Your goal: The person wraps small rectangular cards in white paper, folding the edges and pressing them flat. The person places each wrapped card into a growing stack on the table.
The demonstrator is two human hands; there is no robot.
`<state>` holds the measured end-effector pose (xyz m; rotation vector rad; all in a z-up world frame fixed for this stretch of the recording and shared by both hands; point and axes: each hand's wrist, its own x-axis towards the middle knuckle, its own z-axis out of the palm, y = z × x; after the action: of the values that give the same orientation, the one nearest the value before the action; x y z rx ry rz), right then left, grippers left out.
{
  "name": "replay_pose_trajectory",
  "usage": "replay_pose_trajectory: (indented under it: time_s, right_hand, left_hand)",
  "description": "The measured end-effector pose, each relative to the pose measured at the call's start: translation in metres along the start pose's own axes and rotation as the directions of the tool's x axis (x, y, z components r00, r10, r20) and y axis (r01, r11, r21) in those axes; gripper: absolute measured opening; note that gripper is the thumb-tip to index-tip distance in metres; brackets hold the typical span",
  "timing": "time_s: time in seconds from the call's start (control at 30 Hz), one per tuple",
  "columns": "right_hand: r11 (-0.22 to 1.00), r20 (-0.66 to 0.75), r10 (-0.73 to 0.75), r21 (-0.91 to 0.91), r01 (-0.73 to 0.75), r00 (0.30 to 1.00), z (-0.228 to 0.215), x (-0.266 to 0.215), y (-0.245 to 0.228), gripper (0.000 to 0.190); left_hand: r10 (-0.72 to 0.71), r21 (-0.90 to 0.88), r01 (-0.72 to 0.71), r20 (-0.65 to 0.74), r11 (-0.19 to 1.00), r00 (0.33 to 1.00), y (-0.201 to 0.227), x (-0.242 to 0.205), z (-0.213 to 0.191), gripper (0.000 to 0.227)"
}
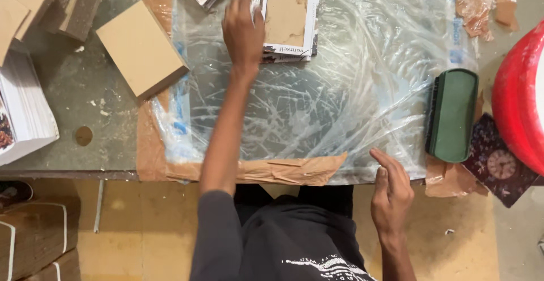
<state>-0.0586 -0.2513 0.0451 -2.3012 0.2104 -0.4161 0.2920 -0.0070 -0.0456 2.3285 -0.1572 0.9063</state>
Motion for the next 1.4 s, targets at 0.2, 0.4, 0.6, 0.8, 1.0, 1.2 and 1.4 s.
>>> replay_pose_trajectory:
  time_s: [0.2, 0.4, 0.6, 0.8, 1.0, 1.2, 1.4]
  right_hand:
    - [1.0, -0.021, -0.019, -0.016, 0.019, 1.0, -0.003, 0.003, 0.005, 0.029]
    - [1.0, -0.062, 0.021, 0.023, -0.019, 0.998, 0.008, 0.017, 0.012, 0.029]
    - [0.998, -0.035, -0.055, 0.02, 0.056, 0.998, 0.005, 0.03, 0.014, 0.028]
    - [0.986, 0.017, -0.159, 0.061, 0.158, 0.987, 0.009, 0.045, -0.02, 0.038]
    - [0.847, 0.009, -0.528, -0.061, 0.528, 0.849, 0.03, 0.077, -0.064, 0.074]
    - [0.985, 0.623, -0.088, -0.062, 0.161, 0.777, 0.01, 0.105, -0.069, 0.029]
    - [0.924, 0.833, -0.174, -0.045, 0.379, 0.524, 0.027, 0.125, -0.055, 0.034]
  left_hand:
    - [0.083, 0.204, -0.113, 0.149, 0.972, 0.985, -0.071, 0.09, 0.057, 0.012]
    - [-0.117, 0.0, 0.119, 0.178, 0.993, 0.977, -0.117, 0.131, 0.091, 0.008]
    - [-0.312, -0.475, 0.117, -0.356, 0.872, 0.881, -0.106, 0.141, -0.007, 0.019]
    - [0.011, -0.224, 0.021, 0.143, 0.974, 0.99, 0.021, 0.096, -0.165, 0.026]
    - [0.168, -0.392, 0.22, 0.745, 0.893, 0.645, 0.105, 0.019, -0.233, 0.021]
    - [0.175, -0.484, 0.559, 0.839, 0.673, 0.516, 0.083, -0.025, -0.248, 0.021]
    - [0.33, -0.378, 0.334, 0.924, 0.864, 0.191, 0.074, -0.059, -0.226, 0.055]
